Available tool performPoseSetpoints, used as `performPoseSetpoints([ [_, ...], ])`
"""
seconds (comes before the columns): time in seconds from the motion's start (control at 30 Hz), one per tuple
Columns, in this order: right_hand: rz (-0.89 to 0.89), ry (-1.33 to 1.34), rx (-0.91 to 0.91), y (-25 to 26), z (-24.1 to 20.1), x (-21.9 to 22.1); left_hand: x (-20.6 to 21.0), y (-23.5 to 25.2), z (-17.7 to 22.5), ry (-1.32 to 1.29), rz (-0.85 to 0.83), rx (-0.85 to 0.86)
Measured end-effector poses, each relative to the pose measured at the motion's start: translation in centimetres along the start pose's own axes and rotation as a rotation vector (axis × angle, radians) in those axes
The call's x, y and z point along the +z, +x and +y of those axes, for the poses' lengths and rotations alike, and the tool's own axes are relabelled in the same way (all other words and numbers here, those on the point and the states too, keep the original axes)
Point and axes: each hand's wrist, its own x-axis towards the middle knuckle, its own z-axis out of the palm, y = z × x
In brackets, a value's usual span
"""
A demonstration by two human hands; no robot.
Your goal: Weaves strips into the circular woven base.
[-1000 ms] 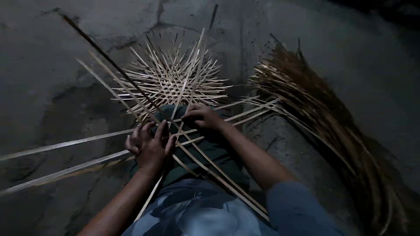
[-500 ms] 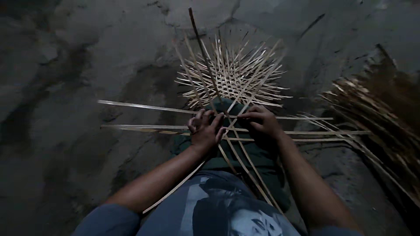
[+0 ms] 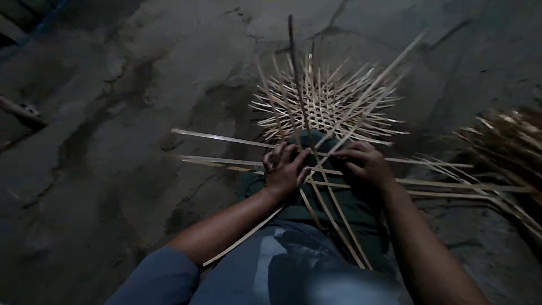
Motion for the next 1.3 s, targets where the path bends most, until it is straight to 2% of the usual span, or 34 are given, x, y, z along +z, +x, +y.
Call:
performPoseSetpoints([
  [0.37,0.025,0.079,-0.083,0.4,0.0,0.6,0.5,0.2,0.0,0.042,-0.004,0.003],
  [0.47,-0.015,0.103,-0.019,0.4,-0.9,0.2,0.6,0.1,0.1,0.065,0.022,-0.014],
  [0.83,-0.043,0.096,0.015,0.3,-0.9,0.3,1.0,0.1,0.1,0.123,0.098,0.019],
  [1.1,0.028,0.065,-0.107,0.0,0.7,1.3,1.1,0.1,0.1,0.113,0.106,0.021],
  [1.3,0.034,0.06,-0.126,0.0,0.8,1.5,1.0,0.1,0.0,0.1,0.107,0.034],
])
